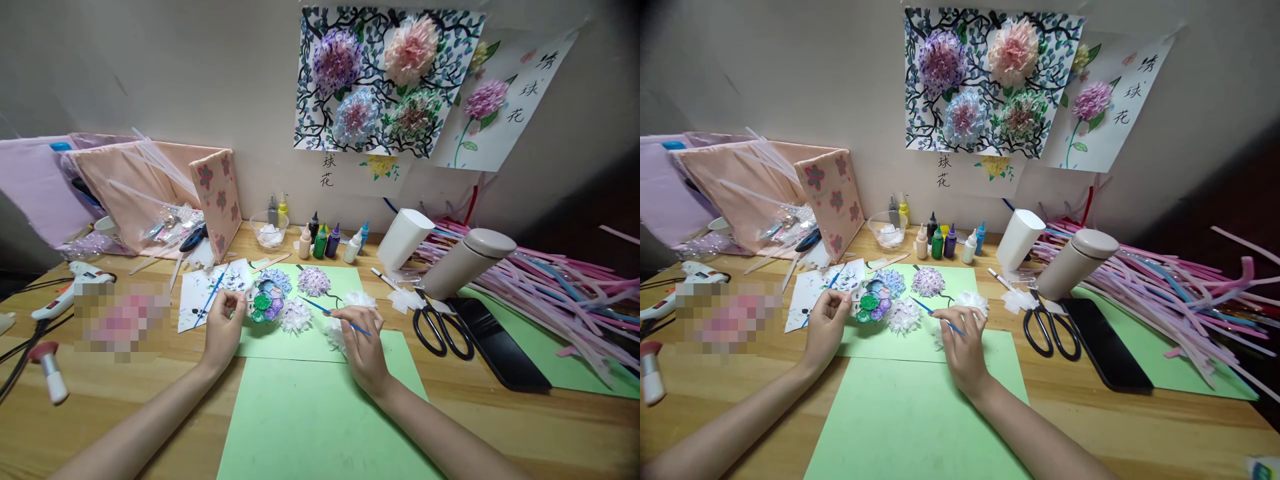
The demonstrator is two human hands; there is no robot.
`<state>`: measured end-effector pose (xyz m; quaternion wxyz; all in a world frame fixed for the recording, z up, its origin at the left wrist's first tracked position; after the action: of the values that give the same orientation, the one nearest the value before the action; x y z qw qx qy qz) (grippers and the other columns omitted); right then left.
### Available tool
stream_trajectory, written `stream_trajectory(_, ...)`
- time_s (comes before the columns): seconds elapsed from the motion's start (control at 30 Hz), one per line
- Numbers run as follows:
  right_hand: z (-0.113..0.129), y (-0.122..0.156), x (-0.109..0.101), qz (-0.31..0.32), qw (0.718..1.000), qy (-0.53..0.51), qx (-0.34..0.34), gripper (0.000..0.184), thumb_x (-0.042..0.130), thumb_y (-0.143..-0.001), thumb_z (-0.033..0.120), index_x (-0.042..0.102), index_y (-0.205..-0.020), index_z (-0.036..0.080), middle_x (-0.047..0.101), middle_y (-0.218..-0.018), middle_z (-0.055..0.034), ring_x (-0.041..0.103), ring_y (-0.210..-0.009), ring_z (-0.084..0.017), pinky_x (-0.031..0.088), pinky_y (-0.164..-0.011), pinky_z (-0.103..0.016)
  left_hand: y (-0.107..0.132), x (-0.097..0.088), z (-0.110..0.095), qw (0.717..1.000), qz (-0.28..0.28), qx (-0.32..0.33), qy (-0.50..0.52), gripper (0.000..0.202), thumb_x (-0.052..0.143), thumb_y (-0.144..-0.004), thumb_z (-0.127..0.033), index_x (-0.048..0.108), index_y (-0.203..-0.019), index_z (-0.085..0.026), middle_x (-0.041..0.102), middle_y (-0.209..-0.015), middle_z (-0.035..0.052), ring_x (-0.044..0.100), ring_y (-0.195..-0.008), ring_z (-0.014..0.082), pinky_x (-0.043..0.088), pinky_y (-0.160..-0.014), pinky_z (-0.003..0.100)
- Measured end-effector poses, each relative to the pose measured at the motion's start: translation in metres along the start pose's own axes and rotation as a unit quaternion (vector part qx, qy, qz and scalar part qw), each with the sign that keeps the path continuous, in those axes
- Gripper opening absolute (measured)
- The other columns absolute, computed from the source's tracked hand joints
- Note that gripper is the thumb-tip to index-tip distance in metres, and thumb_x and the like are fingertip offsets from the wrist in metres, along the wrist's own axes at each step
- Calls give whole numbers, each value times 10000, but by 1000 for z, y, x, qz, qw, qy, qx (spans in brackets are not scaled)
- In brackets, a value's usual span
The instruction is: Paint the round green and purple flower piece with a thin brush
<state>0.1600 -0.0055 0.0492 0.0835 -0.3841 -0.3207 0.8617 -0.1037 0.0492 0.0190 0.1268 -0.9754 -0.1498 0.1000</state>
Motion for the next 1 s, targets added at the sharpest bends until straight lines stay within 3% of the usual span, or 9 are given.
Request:
stream_trajectory(0.37, 1, 1, 1, 6, 1000, 6, -12, 290, 316, -931, 167, 507, -1114, 285, 641, -989, -10, 545, -928, -190, 273, -878, -391, 0, 0, -1, 1000, -2, 1, 2, 228, 559, -790, -411, 476, -740, -205, 540, -746, -5, 526, -693, 143, 426, -630, 246)
stream_trajectory(0.7, 1, 1, 1, 14, 1000, 1, -12, 255, 331, -918, 155, 522, -1035, 275, 647, -945, -1, 542, -936, -191, 255, -892, -394, 1, 1, -1, 1000, 2, -1, 4, 212, 555, -801, -391, 477, -741, -203, 532, -734, -9, 521, -692, 139, 414, -620, 244)
stream_trajectory(1.0, 14, 5, -11, -27, 997, -33, -67, 242, 308, -896, 155, 509, -1001, 241, 652, -988, -35, 550, -921, -201, 283, -850, -400, 1, 2, 1, 1000, 10, -11, 8, 218, 557, -800, -392, 478, -742, -197, 528, -719, -14, 510, -677, 133, 399, -607, 235)
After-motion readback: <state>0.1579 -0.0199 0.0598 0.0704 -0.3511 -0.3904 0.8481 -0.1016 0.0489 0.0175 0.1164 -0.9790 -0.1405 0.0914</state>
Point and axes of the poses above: each hand's wrist, its own y-axis away from the middle knuckle, its own x-axis out of the palm, z = x × y, the point moved 9 cm from there along -y, towards the middle knuckle
